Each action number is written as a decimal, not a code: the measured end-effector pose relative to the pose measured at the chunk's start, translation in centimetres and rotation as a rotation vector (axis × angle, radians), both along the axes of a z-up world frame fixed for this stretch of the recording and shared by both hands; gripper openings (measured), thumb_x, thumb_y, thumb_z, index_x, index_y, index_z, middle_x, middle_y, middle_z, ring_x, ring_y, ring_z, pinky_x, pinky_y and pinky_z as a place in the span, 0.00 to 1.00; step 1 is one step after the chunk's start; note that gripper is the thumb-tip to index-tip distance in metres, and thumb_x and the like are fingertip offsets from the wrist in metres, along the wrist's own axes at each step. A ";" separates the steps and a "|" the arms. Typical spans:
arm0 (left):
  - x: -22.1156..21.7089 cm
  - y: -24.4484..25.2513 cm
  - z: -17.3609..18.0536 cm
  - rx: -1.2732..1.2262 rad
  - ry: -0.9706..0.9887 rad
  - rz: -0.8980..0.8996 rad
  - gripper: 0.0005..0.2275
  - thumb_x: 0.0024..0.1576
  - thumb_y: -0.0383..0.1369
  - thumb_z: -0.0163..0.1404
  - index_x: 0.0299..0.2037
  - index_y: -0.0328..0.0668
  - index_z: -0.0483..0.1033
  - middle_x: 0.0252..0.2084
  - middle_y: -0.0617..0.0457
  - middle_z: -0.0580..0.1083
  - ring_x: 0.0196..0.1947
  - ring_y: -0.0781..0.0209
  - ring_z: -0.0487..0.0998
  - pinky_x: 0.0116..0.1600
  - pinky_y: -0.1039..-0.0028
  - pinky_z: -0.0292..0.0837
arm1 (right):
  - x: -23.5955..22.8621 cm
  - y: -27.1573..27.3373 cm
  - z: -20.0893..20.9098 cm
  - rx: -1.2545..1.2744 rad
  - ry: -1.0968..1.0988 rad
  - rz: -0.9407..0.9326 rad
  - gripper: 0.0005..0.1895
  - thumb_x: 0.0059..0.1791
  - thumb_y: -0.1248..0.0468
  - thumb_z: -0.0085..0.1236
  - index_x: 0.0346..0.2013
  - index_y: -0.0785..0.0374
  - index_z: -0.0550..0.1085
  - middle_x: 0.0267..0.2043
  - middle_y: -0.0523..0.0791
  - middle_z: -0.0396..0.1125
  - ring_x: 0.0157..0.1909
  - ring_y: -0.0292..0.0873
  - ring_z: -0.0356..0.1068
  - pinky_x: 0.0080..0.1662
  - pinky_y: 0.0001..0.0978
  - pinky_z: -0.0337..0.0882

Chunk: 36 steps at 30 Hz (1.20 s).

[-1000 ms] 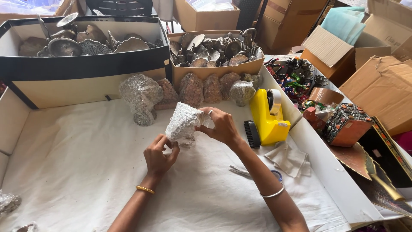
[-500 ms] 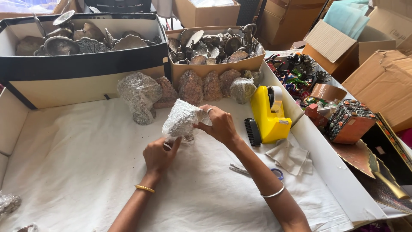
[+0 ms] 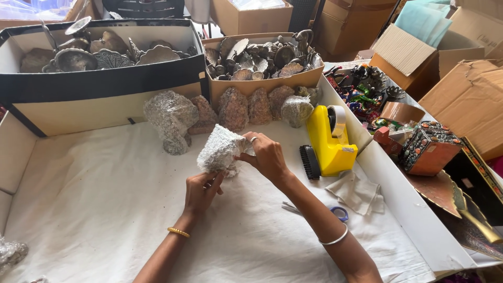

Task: The person wraps a decorative item in bubble wrap and secures it with tape. They then pick up a silver decorative plate and clean it with a brush, wiping the surface and edges.

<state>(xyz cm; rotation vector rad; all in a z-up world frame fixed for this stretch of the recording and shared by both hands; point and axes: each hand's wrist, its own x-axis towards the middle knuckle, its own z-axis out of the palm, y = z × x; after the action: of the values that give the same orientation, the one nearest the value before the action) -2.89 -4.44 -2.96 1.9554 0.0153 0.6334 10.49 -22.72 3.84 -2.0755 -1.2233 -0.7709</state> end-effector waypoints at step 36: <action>1.3 2.0 5.0 0.853 -0.365 0.364 0.41 0.43 0.45 0.66 0.66 0.44 0.59 0.72 0.51 0.56 0.71 0.50 0.57 0.74 0.45 0.46 | -1.3 0.5 1.1 -0.032 0.058 0.048 0.27 0.41 0.53 0.72 0.43 0.68 0.73 0.38 0.49 0.72 0.40 0.51 0.74 0.41 0.42 0.74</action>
<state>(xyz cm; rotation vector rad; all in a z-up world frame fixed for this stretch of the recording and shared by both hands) -1.61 -2.40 2.02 2.6376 -0.1515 1.4011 9.22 -22.23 4.95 -2.0717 -1.2558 -0.6688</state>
